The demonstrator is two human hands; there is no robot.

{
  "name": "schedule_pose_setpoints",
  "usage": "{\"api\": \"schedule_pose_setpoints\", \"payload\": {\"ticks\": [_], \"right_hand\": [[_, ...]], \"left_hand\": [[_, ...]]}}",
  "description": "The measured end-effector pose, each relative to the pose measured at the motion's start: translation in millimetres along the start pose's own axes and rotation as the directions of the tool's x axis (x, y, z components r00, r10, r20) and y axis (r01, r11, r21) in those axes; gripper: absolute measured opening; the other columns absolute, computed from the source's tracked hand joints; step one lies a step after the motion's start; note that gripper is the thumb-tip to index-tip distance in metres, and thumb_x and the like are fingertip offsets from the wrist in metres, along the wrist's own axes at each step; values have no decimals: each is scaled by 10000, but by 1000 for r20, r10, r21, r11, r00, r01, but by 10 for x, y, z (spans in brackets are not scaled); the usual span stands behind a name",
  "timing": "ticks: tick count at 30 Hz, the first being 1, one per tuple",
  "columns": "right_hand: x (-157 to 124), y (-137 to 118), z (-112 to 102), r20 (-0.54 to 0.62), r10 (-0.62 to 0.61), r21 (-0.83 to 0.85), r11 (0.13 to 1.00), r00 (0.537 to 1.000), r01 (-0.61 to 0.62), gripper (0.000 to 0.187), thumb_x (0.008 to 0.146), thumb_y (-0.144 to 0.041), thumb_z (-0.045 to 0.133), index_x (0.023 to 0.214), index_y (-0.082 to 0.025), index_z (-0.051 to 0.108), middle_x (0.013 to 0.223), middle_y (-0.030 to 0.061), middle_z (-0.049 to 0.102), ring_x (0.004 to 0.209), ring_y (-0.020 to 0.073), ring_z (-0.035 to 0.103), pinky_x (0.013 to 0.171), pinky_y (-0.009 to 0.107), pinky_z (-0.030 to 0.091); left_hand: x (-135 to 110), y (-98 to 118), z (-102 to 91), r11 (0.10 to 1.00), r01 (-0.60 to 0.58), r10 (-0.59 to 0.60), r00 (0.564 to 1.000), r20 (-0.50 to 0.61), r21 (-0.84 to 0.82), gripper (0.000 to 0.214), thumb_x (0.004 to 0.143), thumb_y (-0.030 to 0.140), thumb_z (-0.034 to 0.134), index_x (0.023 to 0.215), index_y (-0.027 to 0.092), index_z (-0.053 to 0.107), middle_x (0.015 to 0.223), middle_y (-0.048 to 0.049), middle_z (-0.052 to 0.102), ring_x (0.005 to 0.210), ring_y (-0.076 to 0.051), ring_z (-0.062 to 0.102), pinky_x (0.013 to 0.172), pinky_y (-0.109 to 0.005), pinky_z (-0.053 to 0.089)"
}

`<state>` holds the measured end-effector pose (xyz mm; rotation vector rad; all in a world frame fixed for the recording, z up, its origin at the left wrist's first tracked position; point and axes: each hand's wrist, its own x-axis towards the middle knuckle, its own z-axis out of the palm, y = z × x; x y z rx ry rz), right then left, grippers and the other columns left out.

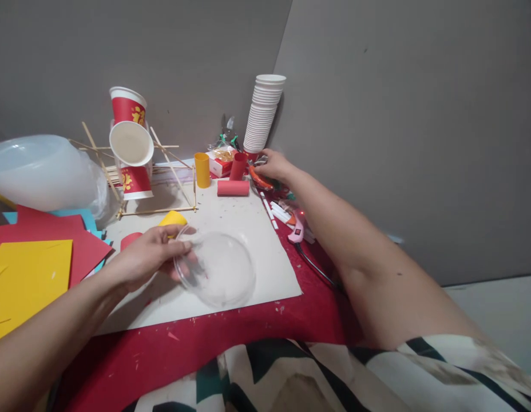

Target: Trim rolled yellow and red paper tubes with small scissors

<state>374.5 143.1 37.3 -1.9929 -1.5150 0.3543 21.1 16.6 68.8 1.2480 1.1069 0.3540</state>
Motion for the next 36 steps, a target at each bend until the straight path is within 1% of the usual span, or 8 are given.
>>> {"api": "schedule_pose_setpoints", "payload": {"ticks": [5, 9, 13, 16, 19, 22, 28, 36], "right_hand": [[43, 67, 61, 19, -25, -95, 995, 1000, 27, 571, 681, -140, 733, 1239, -156, 616, 1048, 87, 720, 905, 224, 671, 837, 351, 540], [6, 65, 83, 17, -41, -193, 980, 999, 44, 606, 698, -164, 741, 1287, -150, 596, 1101, 122, 705, 985, 280, 656, 876, 407, 521], [-138, -55, 14, -4, -49, -285, 957, 999, 46, 525, 733, -209, 734, 1241, -123, 629, 1124, 178, 687, 1045, 360, 632, 900, 494, 491], [-331, -249, -31, -32, -100, -332, 939, 995, 83, 402, 820, -260, 648, 1200, -128, 649, 1134, 189, 678, 1086, 394, 608, 905, 523, 462], [-532, -466, 27, 123, -274, -427, 853, 954, 300, 345, 911, -302, 524, 1203, -163, 643, 1143, 146, 681, 1063, 341, 627, 879, 448, 474], [-646, -600, 176, 280, -325, -453, 785, 903, 423, 296, 849, -318, 619, 1114, -204, 683, 1094, 112, 706, 1016, 316, 646, 841, 388, 483], [-595, -587, 402, 370, -323, -562, 669, 871, 487, 369, 799, -203, 593, 1155, -139, 663, 1123, 208, 682, 956, 355, 666, 758, 406, 496], [-545, -562, 364, 396, -370, -578, 611, 840, 541, 469, 850, -233, 498, 1302, -160, 597, 1203, 170, 658, 1014, 328, 659, 750, 376, 493]], "left_hand": [[-169, -362, 4, 998, 66, -66, 997, 33, 0, 631, 828, 335, 653, 1392, 154, 438, 784, -33, 689, 497, -102, 557, 488, -240, 445], [-155, -537, 6, 999, 35, -35, 999, 19, 3, 686, 842, 365, 631, 1444, 146, 384, 775, -19, 663, 513, -99, 533, 551, -260, 444], [-144, -581, -37, 951, -21, 40, 998, -55, 308, 669, 848, 456, 602, 1425, 153, 452, 1016, -104, 716, 829, -208, 671, 749, -328, 523], [-166, -560, -61, 844, -34, 89, 993, -77, 535, 674, 847, 518, 572, 1406, 149, 494, 1300, -137, 641, 1140, -281, 622, 938, -372, 495], [-201, -537, -54, 765, -33, 101, 992, -69, 643, 676, 865, 546, 519, 1416, 156, 489, 1174, -125, 697, 1022, -281, 662, 860, -381, 508], [-234, -539, -33, 726, -67, 154, 986, -66, 685, 644, 877, 534, 499, 1404, 163, 500, 1011, -100, 721, 867, -254, 671, 771, -368, 506], [-250, -646, -42, 701, -140, 274, 958, -83, 700, 572, 884, 449, 509, 1373, 151, 520, 1064, -131, 701, 879, -235, 659, 781, -363, 513], [-248, -704, -35, 657, -210, 371, 926, -69, 724, 504, 881, 387, 518, 1326, 154, 558, 1114, -134, 691, 916, -242, 655, 811, -378, 522]]}}
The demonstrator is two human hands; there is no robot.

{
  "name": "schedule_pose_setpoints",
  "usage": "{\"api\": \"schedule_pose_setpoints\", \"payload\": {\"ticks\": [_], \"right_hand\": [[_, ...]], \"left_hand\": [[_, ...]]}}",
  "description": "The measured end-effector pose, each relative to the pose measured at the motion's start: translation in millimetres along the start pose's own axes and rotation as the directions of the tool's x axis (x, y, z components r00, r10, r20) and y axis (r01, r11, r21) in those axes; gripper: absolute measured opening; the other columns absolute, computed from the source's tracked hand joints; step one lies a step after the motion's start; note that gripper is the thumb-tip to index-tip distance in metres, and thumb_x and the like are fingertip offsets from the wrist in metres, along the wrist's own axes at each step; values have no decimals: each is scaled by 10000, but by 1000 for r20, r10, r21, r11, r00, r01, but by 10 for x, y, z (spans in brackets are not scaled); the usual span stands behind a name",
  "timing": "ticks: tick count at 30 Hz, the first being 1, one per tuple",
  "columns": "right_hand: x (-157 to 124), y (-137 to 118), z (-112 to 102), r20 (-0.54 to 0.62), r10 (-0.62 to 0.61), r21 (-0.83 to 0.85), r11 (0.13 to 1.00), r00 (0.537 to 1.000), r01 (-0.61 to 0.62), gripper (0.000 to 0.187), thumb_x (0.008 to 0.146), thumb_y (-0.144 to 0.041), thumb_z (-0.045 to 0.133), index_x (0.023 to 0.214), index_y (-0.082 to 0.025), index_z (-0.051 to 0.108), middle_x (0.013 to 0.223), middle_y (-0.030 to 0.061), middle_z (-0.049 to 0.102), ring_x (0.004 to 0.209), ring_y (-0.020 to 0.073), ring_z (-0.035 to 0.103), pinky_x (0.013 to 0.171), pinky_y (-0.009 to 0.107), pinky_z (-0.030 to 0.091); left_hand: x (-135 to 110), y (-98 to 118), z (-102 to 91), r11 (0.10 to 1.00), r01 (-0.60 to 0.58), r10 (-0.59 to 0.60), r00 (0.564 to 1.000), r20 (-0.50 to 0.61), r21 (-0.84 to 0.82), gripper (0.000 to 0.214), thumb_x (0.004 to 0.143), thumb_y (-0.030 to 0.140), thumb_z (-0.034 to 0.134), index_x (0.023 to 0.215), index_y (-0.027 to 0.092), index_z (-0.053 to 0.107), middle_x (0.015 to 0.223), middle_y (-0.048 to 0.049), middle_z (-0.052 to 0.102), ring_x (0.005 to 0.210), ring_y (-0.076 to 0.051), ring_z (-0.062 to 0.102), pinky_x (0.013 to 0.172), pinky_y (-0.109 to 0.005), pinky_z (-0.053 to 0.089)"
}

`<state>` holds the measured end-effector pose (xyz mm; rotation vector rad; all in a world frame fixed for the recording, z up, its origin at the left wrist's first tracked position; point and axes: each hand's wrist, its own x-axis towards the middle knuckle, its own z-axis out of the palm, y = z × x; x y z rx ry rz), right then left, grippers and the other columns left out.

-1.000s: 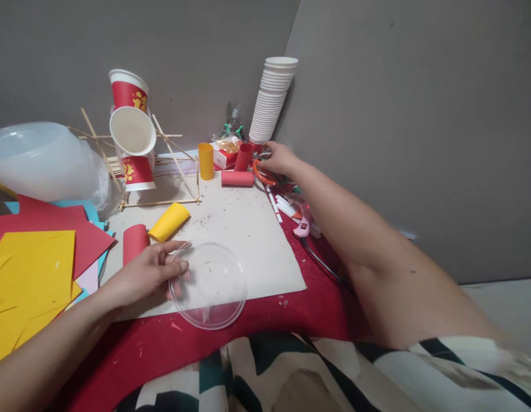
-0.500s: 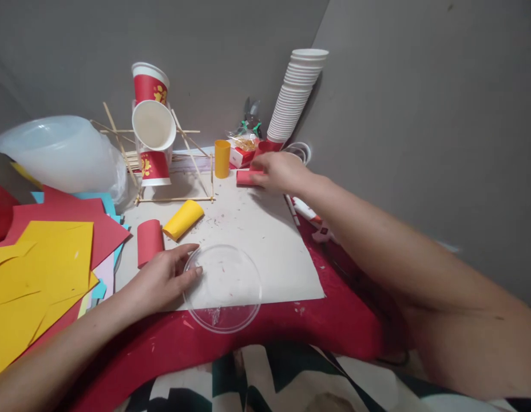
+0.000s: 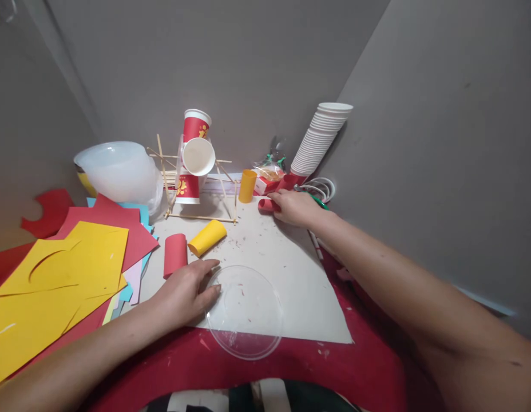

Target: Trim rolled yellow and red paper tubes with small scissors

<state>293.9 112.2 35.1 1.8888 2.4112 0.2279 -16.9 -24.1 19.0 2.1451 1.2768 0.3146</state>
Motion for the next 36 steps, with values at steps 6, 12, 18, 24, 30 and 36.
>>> {"api": "schedule_pose_setpoints", "payload": {"ticks": [6, 12, 18, 24, 30, 36], "right_hand": [[39, 97, -12, 20, -21, 40, 999, 1000, 20, 489, 809, -315, 575, 1282, -197, 622, 1253, 134, 658, 1064, 322, 643, 763, 363, 488], [92, 150, 33, 28, -5, 139, 990, 1000, 1, 429, 745, -302, 638, 1162, -212, 687, 1068, 121, 735, 954, 325, 677, 744, 373, 483], [99, 249, 68, -24, 80, 403, 913, 997, -63, 422, 692, -326, 704, 1092, -193, 696, 978, 115, 740, 876, 321, 679, 735, 400, 502], [102, 209, 35, -75, 205, 797, 601, 976, -65, 445, 690, -348, 682, 1094, -172, 620, 1013, 108, 714, 867, 259, 670, 716, 367, 531], [-143, -162, -206, 37, 192, 975, 209, 981, -77, 508, 689, -467, 682, 1111, -204, 579, 968, 66, 666, 718, 164, 611, 523, 258, 445], [-709, -667, -310, 216, 47, 973, -87, 975, -212, 559, 676, -439, 759, 1156, -233, 559, 695, -54, 536, 491, 62, 420, 438, 192, 334]], "left_hand": [[-15, 28, -13, 1000, -14, 14, 1000, 8, 7, 476, 882, 365, 516, 1300, 144, 570, 1124, -139, 690, 931, -248, 656, 809, -378, 524], [-6, 18, -14, 1000, -24, 24, 1000, 4, 12, 433, 873, 347, 527, 1265, 177, 594, 1151, -126, 693, 990, -262, 663, 843, -377, 524], [-17, 33, 3, 1000, -24, 24, 1000, 10, -1, 467, 873, 339, 518, 1291, 142, 577, 1208, -150, 668, 1052, -281, 647, 903, -405, 519], [-25, 38, 5, 999, -36, 36, 999, 11, 5, 439, 870, 326, 517, 1259, 140, 595, 1156, -150, 676, 1014, -278, 650, 885, -413, 522], [-18, 49, -26, 999, -47, 47, 999, 15, 7, 458, 882, 335, 515, 1287, 132, 576, 1164, -147, 679, 1006, -271, 651, 873, -404, 523], [-26, -9, -8, 991, -92, 96, 995, -32, 97, 472, 904, 356, 513, 1319, 133, 550, 1122, -145, 689, 936, -255, 669, 805, -393, 548]]}}
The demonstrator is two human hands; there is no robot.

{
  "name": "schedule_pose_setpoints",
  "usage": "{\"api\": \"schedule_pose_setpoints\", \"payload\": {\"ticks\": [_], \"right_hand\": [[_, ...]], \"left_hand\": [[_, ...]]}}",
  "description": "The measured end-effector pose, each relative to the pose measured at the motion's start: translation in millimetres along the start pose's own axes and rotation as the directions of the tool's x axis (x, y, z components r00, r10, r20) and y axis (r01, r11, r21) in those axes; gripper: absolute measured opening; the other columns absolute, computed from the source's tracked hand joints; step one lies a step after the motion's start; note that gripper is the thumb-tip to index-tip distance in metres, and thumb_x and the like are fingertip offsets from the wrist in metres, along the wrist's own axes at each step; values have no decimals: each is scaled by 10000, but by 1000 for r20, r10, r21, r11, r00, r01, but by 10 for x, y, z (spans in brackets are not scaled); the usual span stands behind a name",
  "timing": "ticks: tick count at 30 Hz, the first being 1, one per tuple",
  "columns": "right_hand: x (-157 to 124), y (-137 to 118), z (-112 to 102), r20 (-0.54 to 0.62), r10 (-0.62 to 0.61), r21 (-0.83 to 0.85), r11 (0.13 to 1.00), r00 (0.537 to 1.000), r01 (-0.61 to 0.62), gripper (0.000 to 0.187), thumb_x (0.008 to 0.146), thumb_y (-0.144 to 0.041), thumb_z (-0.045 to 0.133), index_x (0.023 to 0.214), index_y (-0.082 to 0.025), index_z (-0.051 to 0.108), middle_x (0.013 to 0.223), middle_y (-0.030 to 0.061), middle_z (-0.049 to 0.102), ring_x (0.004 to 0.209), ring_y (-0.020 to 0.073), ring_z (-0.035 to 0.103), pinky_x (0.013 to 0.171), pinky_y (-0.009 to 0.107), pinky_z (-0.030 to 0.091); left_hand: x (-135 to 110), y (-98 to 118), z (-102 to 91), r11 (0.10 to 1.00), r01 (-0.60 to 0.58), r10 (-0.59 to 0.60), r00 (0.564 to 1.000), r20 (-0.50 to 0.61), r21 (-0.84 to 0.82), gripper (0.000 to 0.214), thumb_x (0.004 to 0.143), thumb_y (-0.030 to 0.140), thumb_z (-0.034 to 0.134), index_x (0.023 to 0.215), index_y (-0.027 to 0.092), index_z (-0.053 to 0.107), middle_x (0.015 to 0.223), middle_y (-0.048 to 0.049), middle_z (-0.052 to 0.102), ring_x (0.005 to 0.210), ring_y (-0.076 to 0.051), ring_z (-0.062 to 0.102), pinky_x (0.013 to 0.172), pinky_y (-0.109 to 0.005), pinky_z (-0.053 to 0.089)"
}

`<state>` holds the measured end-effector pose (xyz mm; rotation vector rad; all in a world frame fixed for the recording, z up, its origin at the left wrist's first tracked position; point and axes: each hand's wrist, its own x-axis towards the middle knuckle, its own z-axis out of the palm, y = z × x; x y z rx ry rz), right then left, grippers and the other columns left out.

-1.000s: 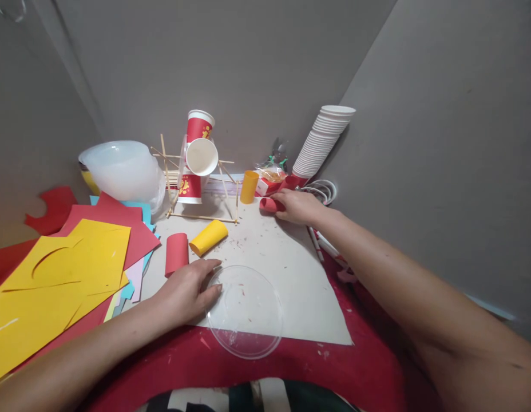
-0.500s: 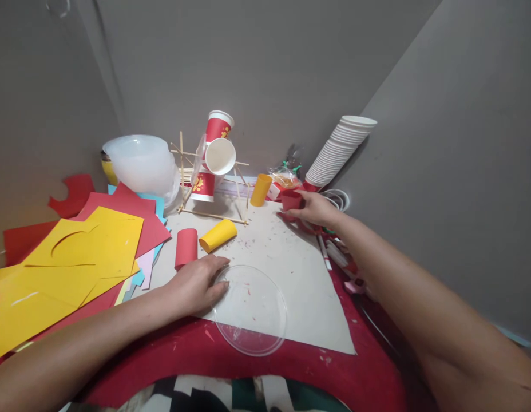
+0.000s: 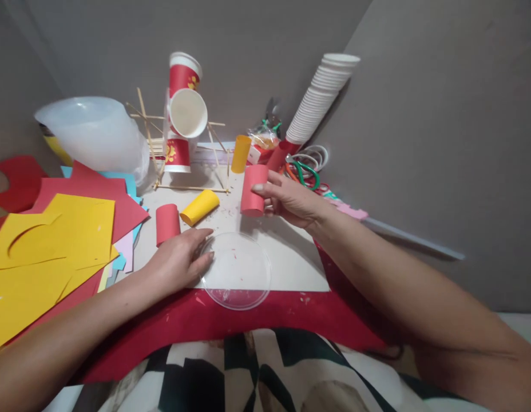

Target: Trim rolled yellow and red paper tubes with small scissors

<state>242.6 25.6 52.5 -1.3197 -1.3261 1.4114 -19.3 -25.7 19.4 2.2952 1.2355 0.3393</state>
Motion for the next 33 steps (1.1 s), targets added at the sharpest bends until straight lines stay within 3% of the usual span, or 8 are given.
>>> {"api": "schedule_pose_setpoints", "payload": {"ticks": [4, 9, 16, 22, 26, 30, 33], "right_hand": [[-295, 136, 170, -30, 43, 38, 998, 999, -42, 683, 697, -392, 792, 1288, -236, 485, 636, -70, 539, 471, 74, 442, 412, 185, 334], [-493, 286, 276, -89, 70, 23, 997, 994, -68, 810, 751, -410, 756, 1430, -199, 367, 553, -77, 533, 439, 107, 481, 372, 198, 377], [-555, 363, 426, 3, 102, -76, 992, 995, -101, 650, 827, -389, 688, 1392, -210, 422, 645, -55, 563, 498, 92, 485, 421, 197, 399], [-532, 428, 470, -108, -58, -314, 949, 993, 21, 654, 815, -392, 692, 1387, -162, 474, 832, 20, 599, 664, 136, 530, 584, 281, 470], [-508, 485, 465, -148, -97, -413, 910, 984, 28, 775, 807, -415, 688, 1475, -161, 387, 786, 13, 604, 574, 132, 494, 552, 298, 466], [-485, 569, 441, -152, -231, -516, 848, 961, 121, 728, 793, -457, 696, 1420, -174, 456, 1067, 91, 664, 560, 110, 510, 614, 331, 516], [-480, 623, 432, -131, -301, -607, 778, 945, 163, 679, 812, -479, 674, 1389, -170, 495, 1132, 103, 670, 562, 115, 507, 643, 349, 522]], "left_hand": [[-13, -50, 80, 985, -114, 129, 984, -119, 128, 422, 928, 342, 497, 1299, 148, 551, 1158, -141, 682, 990, -280, 675, 806, -426, 565], [-20, -48, 176, 947, -229, 263, 955, -136, 224, 367, 942, 311, 502, 1267, 149, 555, 1184, -135, 682, 1045, -279, 668, 802, -402, 579], [-23, -49, 247, 912, -273, 320, 941, -113, 307, 336, 949, 305, 496, 1235, 141, 561, 1140, -138, 681, 1008, -282, 648, 791, -418, 577], [16, -59, 290, 893, -309, 366, 921, -131, 327, 336, 945, 282, 503, 1229, 115, 570, 1130, -136, 680, 973, -281, 630, 799, -423, 569], [25, -83, 305, 891, -342, 399, 904, -156, 298, 347, 943, 267, 511, 1243, 100, 564, 1119, -135, 681, 956, -270, 622, 803, -417, 561], [24, -100, 319, 897, -358, 405, 900, -159, 259, 368, 938, 256, 521, 1265, 93, 558, 1144, -141, 676, 981, -269, 619, 825, -414, 554], [32, -98, 325, 903, -359, 400, 903, -157, 237, 380, 935, 256, 524, 1278, 96, 554, 1174, -146, 667, 1012, -274, 617, 848, -421, 549]]}}
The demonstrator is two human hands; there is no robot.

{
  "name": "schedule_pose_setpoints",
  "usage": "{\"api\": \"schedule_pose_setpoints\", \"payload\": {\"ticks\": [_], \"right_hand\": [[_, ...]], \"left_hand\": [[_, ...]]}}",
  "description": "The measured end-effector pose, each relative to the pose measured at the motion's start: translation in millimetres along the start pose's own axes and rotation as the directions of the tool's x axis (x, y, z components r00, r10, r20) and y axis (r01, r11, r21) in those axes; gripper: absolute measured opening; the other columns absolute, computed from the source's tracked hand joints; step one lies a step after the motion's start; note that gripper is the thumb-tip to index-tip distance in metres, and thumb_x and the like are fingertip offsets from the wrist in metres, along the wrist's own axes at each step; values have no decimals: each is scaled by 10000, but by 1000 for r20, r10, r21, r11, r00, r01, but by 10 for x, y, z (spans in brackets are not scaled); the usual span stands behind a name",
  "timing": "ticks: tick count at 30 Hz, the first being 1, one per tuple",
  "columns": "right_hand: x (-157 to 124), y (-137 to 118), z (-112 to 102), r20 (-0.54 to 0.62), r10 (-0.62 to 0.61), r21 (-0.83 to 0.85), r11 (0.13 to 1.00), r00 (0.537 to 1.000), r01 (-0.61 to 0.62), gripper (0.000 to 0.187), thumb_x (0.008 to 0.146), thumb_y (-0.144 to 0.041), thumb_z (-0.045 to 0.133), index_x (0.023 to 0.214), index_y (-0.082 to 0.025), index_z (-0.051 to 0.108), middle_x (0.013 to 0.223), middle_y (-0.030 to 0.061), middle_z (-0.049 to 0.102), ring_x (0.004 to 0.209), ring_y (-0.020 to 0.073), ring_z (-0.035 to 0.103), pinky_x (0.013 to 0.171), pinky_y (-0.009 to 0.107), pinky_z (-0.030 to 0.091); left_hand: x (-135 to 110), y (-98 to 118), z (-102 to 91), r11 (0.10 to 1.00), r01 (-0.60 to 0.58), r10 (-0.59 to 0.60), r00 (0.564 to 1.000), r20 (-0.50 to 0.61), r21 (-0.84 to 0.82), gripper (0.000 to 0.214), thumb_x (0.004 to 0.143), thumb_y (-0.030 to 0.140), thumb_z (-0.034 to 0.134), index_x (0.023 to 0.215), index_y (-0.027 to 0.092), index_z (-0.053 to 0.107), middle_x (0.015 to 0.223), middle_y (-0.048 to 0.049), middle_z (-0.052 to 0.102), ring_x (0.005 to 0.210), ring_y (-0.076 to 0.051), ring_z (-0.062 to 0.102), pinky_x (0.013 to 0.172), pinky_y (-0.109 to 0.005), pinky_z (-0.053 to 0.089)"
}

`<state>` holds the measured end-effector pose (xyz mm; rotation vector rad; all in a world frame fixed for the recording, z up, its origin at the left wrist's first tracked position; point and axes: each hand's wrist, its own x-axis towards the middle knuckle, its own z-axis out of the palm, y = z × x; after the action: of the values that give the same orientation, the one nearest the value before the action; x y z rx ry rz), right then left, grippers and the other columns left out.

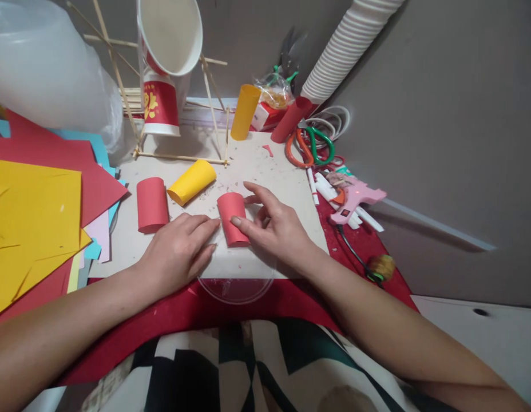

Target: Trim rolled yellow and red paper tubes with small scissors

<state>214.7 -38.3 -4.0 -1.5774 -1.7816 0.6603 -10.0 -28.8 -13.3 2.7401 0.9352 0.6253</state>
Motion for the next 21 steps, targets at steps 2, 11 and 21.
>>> {"api": "schedule_pose_setpoints", "payload": {"ticks": [2, 11, 21], "right_hand": [[-16, 11, 4, 5, -7, -19, 1000, 1000, 7, 668, 825, -479, 662, 1388, -159, 500, 1120, 102, 680, 569, 121, 518, 654, 352, 523], [-102, -3, -139, 34, -21, -139, 990, 999, 25, 542, 887, -451, 585, 1332, -141, 560, 1069, 111, 710, 793, 208, 647, 714, 364, 530], [-90, 63, -201, 188, -37, -398, 911, 981, 110, 238, 903, -260, 507, 1020, -157, 687, 926, 104, 693, 821, 227, 634, 725, 345, 484]], "left_hand": [[6, 0, -1, 1000, 1, -1, 1000, -3, 0, 379, 932, 255, 528, 1273, 92, 557, 1171, -151, 666, 1005, -275, 619, 845, -422, 550], [19, -51, 37, 1000, 10, -10, 999, -43, 5, 345, 916, 148, 504, 1250, 83, 562, 1123, -157, 680, 981, -259, 635, 836, -400, 561], [40, -43, 15, 999, 51, -51, 999, 17, -4, 393, 885, 88, 467, 1268, 118, 549, 1112, -148, 684, 977, -260, 640, 844, -423, 557]]}}
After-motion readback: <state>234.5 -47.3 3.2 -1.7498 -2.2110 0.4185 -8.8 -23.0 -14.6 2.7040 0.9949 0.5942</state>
